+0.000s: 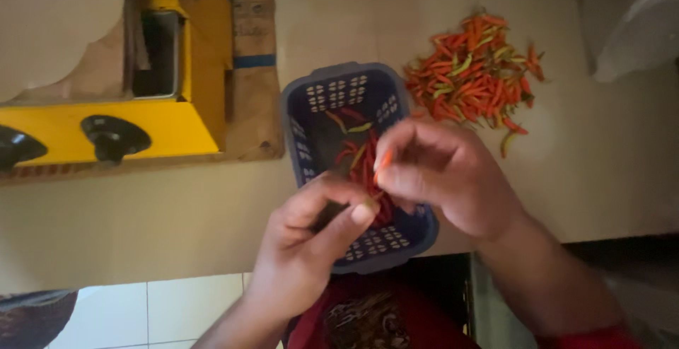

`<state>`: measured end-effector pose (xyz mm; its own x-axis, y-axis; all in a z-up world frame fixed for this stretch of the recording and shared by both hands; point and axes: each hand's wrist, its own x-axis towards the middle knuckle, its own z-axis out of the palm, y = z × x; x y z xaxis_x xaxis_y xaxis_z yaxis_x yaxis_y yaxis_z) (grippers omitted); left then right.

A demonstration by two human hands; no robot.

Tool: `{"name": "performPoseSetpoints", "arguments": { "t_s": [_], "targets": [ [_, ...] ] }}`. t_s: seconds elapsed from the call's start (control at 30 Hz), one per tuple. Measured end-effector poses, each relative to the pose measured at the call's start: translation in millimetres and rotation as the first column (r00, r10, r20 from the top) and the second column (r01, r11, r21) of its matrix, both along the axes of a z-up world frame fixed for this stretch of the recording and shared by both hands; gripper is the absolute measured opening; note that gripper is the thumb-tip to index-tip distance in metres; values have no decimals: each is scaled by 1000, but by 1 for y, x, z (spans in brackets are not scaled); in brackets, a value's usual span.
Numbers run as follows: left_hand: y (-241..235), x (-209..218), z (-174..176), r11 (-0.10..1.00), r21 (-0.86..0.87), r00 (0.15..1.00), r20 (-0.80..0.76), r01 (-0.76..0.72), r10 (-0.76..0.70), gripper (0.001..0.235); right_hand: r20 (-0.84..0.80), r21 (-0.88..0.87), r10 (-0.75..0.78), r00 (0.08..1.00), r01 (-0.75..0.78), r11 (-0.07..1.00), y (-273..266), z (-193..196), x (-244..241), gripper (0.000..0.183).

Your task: The person picks red and green chilies from a pile on the countertop, removes the stems by hand, and places the de-stemmed chilies into a blue plastic basket. The process is repeated continuously throughout the clip.

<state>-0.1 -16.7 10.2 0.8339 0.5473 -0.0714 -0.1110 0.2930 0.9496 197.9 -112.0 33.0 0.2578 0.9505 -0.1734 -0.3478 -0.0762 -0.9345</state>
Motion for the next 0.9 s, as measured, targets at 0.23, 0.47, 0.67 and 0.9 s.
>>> {"name": "performPoseSetpoints", "arguments": {
  "t_s": [0.23, 0.47, 0.67, 0.9],
  "targets": [
    [22, -20, -15, 730, -682, 950, 256, 48, 177, 20, 868, -103, 19, 496, 144, 984, -12, 1, 20, 18],
    [32, -30, -15, 764, -619, 919, 172, -179, 354, 44, 894, -409, 415, 169, 685, 603, -71, -33, 100, 40],
    [24, -17, -18, 776, -569, 944, 0, -272, 331, 23, 920, -361, 356, 165, 709, 606, -94, -78, 101, 34],
    [10, 9, -7, 869, -492, 999, -26, -47, 39, 16, 943, -97, -55, 330, 428, 899, -81, -4, 52, 16]
  ]
}}
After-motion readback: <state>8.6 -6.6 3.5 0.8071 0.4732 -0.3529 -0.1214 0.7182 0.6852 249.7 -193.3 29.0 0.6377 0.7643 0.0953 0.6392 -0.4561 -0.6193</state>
